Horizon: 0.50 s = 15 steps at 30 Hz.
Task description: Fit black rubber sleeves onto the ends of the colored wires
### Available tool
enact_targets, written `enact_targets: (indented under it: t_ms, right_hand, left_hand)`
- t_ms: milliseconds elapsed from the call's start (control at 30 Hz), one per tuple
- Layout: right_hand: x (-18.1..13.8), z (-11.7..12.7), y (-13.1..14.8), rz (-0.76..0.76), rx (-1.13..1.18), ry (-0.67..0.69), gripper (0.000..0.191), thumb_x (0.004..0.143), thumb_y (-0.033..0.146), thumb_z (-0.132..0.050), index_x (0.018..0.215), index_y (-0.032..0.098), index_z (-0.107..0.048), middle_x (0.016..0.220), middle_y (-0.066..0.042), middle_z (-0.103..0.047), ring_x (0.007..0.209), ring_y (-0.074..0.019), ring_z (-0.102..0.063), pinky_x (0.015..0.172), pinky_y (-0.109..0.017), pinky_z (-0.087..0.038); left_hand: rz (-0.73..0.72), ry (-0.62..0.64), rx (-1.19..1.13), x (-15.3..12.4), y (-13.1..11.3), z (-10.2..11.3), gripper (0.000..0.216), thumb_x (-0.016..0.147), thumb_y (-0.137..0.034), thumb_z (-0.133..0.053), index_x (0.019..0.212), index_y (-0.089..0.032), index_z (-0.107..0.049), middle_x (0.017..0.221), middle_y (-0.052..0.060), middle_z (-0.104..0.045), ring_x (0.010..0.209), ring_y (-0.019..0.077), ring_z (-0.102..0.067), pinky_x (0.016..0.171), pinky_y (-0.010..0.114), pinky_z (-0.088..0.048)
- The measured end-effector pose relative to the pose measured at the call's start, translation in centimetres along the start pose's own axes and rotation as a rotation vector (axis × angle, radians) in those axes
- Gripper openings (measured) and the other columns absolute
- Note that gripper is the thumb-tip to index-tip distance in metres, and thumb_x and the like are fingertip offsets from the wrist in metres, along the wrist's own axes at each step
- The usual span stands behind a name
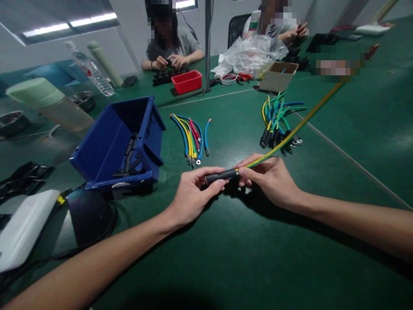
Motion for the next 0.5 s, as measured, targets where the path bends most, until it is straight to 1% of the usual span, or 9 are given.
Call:
enact_targets:
  t_ms: [200,500]
  right_hand:
    - [-0.08,-0.09,0.2,-0.02,-0.001,-0.008,0.017,0.069,0.029,-0.082,0.077,0.018,-0.072,0.055,-0.001,-0.067,0.048,-0.0116,-0.06,0.045,-0.02,-0.044]
    - [-0.14,-0.11,0.2,-0.009,-0.013,0.005,0.014,0.072,0.027,-0.079,0.078,0.018,-0.072,0.055,0.0,-0.067,0.047,-0.0107,-0.06,0.045,-0.019,-0.044]
  left_hand:
    - [0.019,0.032,-0.038,-0.07,0.29,-0.03,0.032,0.079,-0.026,-0.075,0.109,-0.016,-0.069,0.091,0.005,-0.076,0.077,0.0118,-0.069,0.072,0.022,-0.054]
    - [0.012,0.026,-0.01,-0.08,0.46,-0.04,0.031,0.08,-0.026,-0.075,0.109,-0.018,-0.07,0.091,0.005,-0.076,0.078,0.0133,-0.069,0.071,0.022,-0.053]
Point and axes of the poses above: each hand's wrist, its own x-axis towards the middle knuckle, its own z-axis out of the back of the hand, y = z × x, the point moved 2 cm from there along x, towards the middle knuckle
